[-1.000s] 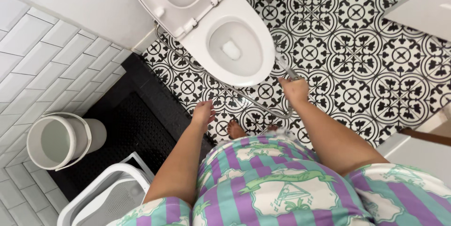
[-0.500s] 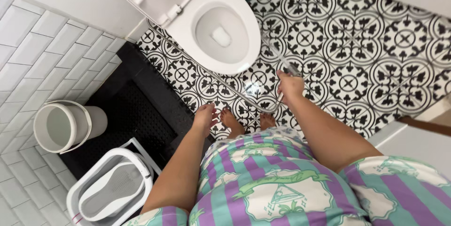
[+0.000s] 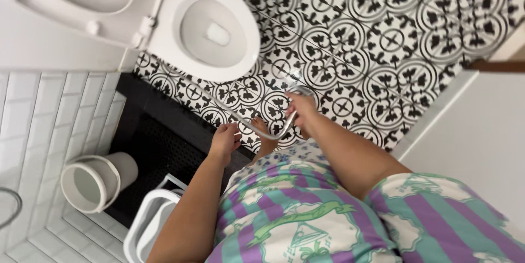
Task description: The person cleans the exterior and interior of a toilet by scrubbing the tank, seat, and bowl with a yellow sponge and rinsing it with a handheld sprayer.
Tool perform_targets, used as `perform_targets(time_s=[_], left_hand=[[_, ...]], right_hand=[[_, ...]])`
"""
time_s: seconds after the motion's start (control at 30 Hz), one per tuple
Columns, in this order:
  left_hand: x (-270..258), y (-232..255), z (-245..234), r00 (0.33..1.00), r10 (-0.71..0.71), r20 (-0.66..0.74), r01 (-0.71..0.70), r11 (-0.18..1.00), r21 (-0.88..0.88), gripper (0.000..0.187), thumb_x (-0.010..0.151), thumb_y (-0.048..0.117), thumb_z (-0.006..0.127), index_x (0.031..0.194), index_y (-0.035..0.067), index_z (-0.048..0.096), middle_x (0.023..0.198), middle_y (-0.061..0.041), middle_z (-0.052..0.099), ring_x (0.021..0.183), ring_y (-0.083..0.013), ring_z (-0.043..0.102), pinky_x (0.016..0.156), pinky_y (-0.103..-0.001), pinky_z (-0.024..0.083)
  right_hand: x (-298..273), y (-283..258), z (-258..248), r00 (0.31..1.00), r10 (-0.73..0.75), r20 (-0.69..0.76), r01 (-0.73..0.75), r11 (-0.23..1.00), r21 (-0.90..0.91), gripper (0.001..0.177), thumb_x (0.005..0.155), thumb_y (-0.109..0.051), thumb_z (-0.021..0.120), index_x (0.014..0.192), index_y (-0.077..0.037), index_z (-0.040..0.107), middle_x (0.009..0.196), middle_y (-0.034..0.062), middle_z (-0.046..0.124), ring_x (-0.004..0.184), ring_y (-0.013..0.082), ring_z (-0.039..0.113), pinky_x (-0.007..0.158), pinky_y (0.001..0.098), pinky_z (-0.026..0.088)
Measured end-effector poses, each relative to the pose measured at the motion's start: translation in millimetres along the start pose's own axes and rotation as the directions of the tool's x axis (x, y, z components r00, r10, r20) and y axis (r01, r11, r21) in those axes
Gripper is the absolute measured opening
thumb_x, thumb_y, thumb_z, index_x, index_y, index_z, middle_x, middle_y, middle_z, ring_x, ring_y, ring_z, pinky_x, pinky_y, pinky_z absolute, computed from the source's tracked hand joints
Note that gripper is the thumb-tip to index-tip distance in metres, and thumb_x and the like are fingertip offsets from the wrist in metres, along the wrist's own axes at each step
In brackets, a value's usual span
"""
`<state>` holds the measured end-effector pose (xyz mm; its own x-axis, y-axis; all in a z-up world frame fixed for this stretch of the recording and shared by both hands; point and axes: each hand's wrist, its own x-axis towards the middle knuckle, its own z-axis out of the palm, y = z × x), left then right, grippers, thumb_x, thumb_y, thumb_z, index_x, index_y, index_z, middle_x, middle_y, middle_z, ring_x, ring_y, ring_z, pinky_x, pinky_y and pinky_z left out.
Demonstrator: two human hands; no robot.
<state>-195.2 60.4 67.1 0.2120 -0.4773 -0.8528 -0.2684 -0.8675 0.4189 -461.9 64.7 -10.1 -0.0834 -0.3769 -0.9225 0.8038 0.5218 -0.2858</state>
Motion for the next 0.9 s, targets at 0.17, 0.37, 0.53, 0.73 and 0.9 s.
perform_targets(time_s=[0.17,0.37,0.53,0.73,0.9], left_hand=[[-5.3,8.1,15.3,0.998,-0.007,0.068,-0.001,0.992,0.124,0.028,0.096,0.033,0.062,0.114,0.011,0.060,0.102,-0.001,0.064,0.091,-0.0129,0.062,0.079,-0.032,0.053],[-8.4,15.7,19.5,0.997,-0.027,0.071,0.012,0.977,0.212,0.027,0.096,0.031,0.062,0.114,0.011,0.061,0.102,0.000,0.063,0.092,-0.0122,0.062,0.079,-0.032,0.053],[-11.3,24.0,25.1,0.998,-0.036,0.054,0.022,0.971,0.240,0.030,0.098,0.033,0.062,0.117,0.009,0.059,0.103,0.000,0.062,0.093,-0.0126,0.061,0.082,-0.033,0.052],[-11.6,33.1,34.9,0.996,-0.020,0.084,0.000,0.973,0.233,0.029,0.098,0.031,0.060,0.118,0.010,0.060,0.104,0.001,0.064,0.092,-0.0113,0.062,0.082,-0.032,0.052],[-10.1,35.3,40.3,0.996,-0.011,0.085,-0.008,0.976,0.216,0.029,0.098,0.031,0.061,0.119,0.010,0.059,0.103,0.001,0.065,0.089,-0.0109,0.060,0.080,-0.032,0.053]], right_hand=[[-44.9,8.8,12.6,0.978,0.185,-0.095,-0.189,0.981,-0.037,0.016,0.089,-0.006,0.075,0.094,-0.009,0.060,0.060,0.0036,0.053,0.044,0.0137,0.046,0.044,0.0335,0.046],[-27.1,13.9,18.3,0.999,0.043,0.015,-0.043,0.999,-0.033,0.015,0.092,-0.010,0.074,0.089,0.001,0.064,0.062,0.0032,0.054,0.045,0.0123,0.048,0.042,0.0323,0.046],[-22.9,10.2,11.8,1.000,-0.020,0.010,0.021,0.994,-0.105,0.020,0.092,-0.015,0.076,0.085,-0.001,0.065,0.059,0.0028,0.054,0.044,0.0119,0.049,0.042,0.0315,0.047],[-35.6,0.9,9.3,1.000,-0.014,0.003,0.014,0.992,-0.126,0.020,0.092,-0.016,0.076,0.085,0.000,0.067,0.056,0.0029,0.053,0.042,0.0119,0.048,0.041,0.0309,0.045],[-25.2,-10.6,13.4,0.998,0.033,-0.053,-0.036,0.998,-0.048,0.023,0.093,-0.014,0.076,0.089,-0.003,0.057,0.059,0.0003,0.052,0.043,0.0111,0.047,0.042,0.0311,0.045]])
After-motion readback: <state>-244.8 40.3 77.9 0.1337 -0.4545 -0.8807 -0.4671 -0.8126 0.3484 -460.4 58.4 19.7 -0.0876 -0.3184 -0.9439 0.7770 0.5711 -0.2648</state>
